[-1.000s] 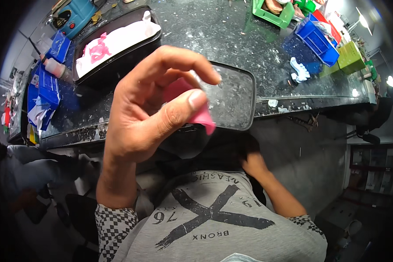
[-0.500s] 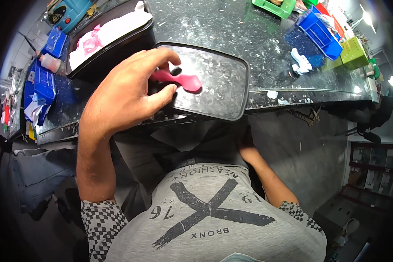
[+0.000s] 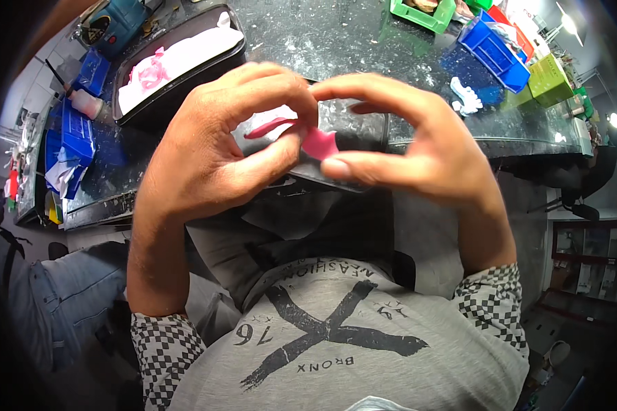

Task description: The person picks up a pink wax component from a tray, places it on a lid, and rubs it with their fingers to flatten and shape it.

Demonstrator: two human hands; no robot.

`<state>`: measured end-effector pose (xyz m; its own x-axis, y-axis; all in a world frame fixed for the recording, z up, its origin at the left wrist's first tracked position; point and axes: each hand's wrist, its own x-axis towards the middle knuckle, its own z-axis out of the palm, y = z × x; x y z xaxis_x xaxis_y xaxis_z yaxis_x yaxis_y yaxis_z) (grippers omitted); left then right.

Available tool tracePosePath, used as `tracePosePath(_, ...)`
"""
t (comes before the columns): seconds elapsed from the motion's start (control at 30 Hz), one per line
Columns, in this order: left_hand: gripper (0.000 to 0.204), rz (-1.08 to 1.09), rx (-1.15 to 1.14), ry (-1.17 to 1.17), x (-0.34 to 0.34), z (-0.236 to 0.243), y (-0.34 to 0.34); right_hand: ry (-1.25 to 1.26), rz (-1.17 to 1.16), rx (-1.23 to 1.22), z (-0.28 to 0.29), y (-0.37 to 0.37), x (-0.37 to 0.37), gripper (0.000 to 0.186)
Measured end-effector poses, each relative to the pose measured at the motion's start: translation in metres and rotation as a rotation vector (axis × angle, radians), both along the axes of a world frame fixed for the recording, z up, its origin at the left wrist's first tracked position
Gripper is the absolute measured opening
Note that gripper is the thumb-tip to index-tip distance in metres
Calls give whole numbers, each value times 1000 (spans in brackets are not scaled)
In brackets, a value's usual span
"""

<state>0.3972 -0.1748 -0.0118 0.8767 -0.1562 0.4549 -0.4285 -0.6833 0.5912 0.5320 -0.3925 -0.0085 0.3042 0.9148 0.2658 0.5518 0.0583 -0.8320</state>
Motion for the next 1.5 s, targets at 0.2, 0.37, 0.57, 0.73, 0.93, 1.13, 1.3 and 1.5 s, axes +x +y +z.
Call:
tracePosePath(0.2, 12, 163, -312, 232, -13, -1, -7, 495, 68, -118, -8, 10, 13, 24)
tracePosePath(0.37, 18, 272, -403, 478, -3, -13, 2, 380, -98, -273, -10, 11, 8, 16)
tracePosePath(0.57, 19, 570, -4, 268, 2, -23, -15, -102, -205, -300, -24, 7, 1, 20)
tracePosePath(0.73, 32, 598, 265, -96, -25, -49, -15, -738, 15, -77, -12, 4, 19, 27)
tracePosePath(0.93, 93, 615, 446, 118, -42, -66, -21, -867, 238, -64, -2, 3, 28, 35)
tracePosePath(1.13, 97, 459, 302, 144, -29, -61, 0, -867, 351, -108, 9, 15, 29, 44)
tracePosePath(1.3, 100, 486, 282, 122, -25, -67, -2, -905, 413, -147, 6, 20, 31, 51)
tracePosePath(1.5, 100, 484, 246, 99, -24, -65, -5, -884, 460, -222, 2, 22, 43, 46)
